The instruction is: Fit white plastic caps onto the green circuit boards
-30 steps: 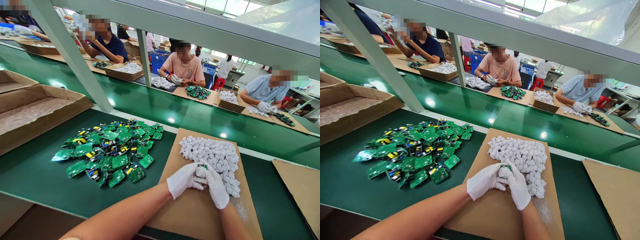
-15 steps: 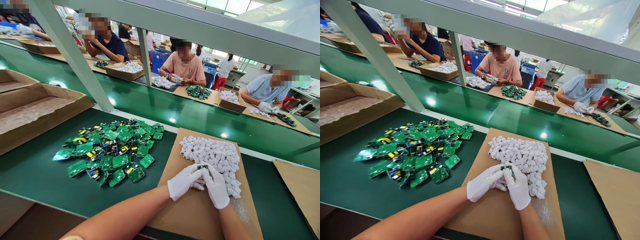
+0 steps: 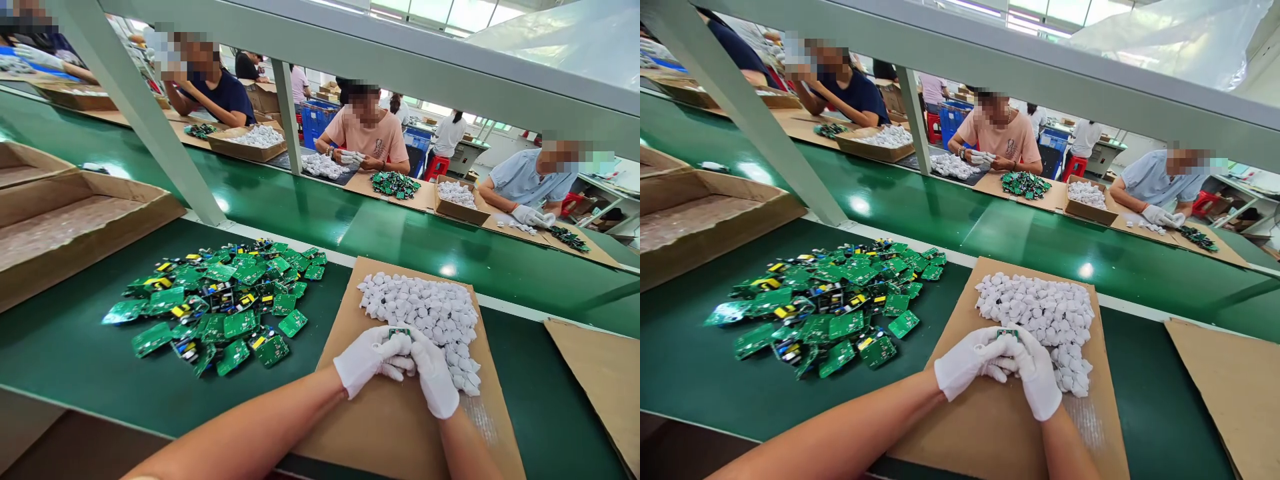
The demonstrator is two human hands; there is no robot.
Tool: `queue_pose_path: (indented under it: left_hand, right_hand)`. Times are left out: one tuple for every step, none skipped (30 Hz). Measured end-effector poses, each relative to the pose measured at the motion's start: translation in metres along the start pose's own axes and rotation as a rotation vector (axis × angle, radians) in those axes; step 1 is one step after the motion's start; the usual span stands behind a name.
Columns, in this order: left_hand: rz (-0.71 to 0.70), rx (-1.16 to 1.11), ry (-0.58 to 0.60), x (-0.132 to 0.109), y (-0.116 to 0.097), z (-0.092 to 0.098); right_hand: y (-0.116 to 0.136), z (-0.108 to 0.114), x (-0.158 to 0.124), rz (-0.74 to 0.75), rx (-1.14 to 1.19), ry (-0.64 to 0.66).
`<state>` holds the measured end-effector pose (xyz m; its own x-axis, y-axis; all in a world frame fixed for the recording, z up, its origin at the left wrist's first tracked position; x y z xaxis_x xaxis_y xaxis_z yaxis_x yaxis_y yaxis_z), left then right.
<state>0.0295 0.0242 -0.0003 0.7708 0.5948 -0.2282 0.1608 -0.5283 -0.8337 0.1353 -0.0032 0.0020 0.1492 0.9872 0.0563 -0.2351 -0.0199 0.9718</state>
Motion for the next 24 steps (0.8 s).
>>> queue_pose_path:
  left_hand:
    - [0.006,-0.047,0.015,0.001,0.002,0.001]
    - [0.01,-0.091,0.03,0.002,0.004,0.002]
    - [0.013,-0.124,0.043,0.003,0.005,0.003]
    - [0.018,-0.139,0.047,0.003,0.006,0.003]
    - [0.027,-0.138,0.039,0.004,0.006,0.004]
    - [0.038,-0.128,0.023,0.003,0.006,0.004]
    - [0.049,-0.119,0.007,0.003,0.006,0.004]
    - [0.053,-0.122,-0.004,0.002,0.004,0.004]
    - [0.052,-0.132,-0.005,0.001,0.003,0.003]
    - [0.05,-0.14,0.004,0.0,0.001,0.002]
    - [0.046,-0.136,0.018,-0.001,0.0,0.001]
    - [0.041,-0.118,0.027,-0.002,-0.001,0.0]
    - [0.033,-0.085,0.033,-0.002,-0.002,0.0]
    - [0.024,-0.047,0.035,-0.002,-0.002,0.001]
    - [0.014,-0.011,0.028,-0.002,-0.002,0.002]
    - [0.005,0.015,0.014,-0.002,-0.002,0.004]
    - [0.0,0.032,0.002,-0.001,-0.001,0.006]
    - [-0.001,0.039,-0.005,-0.001,-0.001,0.007]
    - [0.001,0.037,-0.005,0.0,-0.001,0.008]
    - [0.006,0.027,0.005,0.0,-0.002,0.007]
    - [0.012,0.01,0.028,-0.001,-0.004,0.006]
    - [0.018,-0.012,0.058,-0.001,-0.006,0.003]
    - [0.022,-0.037,0.084,-0.003,-0.01,0.001]
    - [0.021,-0.058,0.097,-0.005,-0.014,-0.001]
  right_hand:
    - [0.001,-0.001,0.0,0.007,-0.06,-0.008]
    - [0.002,-0.001,-0.001,0.014,-0.125,-0.019]
    - [0.003,-0.001,-0.001,0.02,-0.177,-0.031]
    - [0.003,-0.001,-0.001,0.021,-0.205,-0.033]
    - [0.003,-0.001,-0.001,0.017,-0.207,-0.024]
    - [0.003,-0.001,-0.001,0.008,-0.185,-0.007]
    - [0.002,-0.001,-0.001,0.002,-0.144,0.016]
    - [0.002,-0.001,-0.001,-0.003,-0.099,0.038]
    - [0.002,0.0,-0.001,-0.005,-0.061,0.05]
    - [0.002,0.001,-0.001,-0.004,-0.036,0.054]
    - [0.002,0.002,0.0,-0.004,-0.026,0.047]
    - [0.001,0.003,0.0,-0.008,-0.022,0.036]
    - [0.001,0.004,0.0,-0.01,-0.017,0.027]
    - [0.001,0.004,0.001,-0.007,-0.007,0.024]
    - [0.001,0.003,0.001,-0.004,0.004,0.03]
    - [0.001,0.002,0.002,-0.002,0.009,0.033]
    - [0.001,0.001,0.002,0.0,0.005,0.031]
    - [0.002,0.0,0.003,0.0,-0.008,0.027]
    - [0.002,0.0,0.003,-0.006,-0.021,0.017]
    - [0.003,0.0,0.003,-0.01,-0.026,0.008]
    - [0.005,0.0,0.003,-0.005,-0.016,0.005]
    - [0.006,0.0,0.002,0.002,0.008,0.007]
    - [0.008,0.001,0.001,0.0,0.039,0.012]
    - [0.009,0.003,0.001,-0.01,0.072,0.013]
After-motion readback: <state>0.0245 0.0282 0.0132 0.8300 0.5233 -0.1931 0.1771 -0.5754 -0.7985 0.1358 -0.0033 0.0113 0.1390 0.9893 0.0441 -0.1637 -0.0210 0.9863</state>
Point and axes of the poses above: each hand's wrist, its own x-axis towards the middle knuckle, its own z-axis out of the back of the hand, y = z × x, the point moved 5 cm from there along x, towards the middle knuckle, and after that the axes turned 7 degrees about x, right-handed, at the moved point
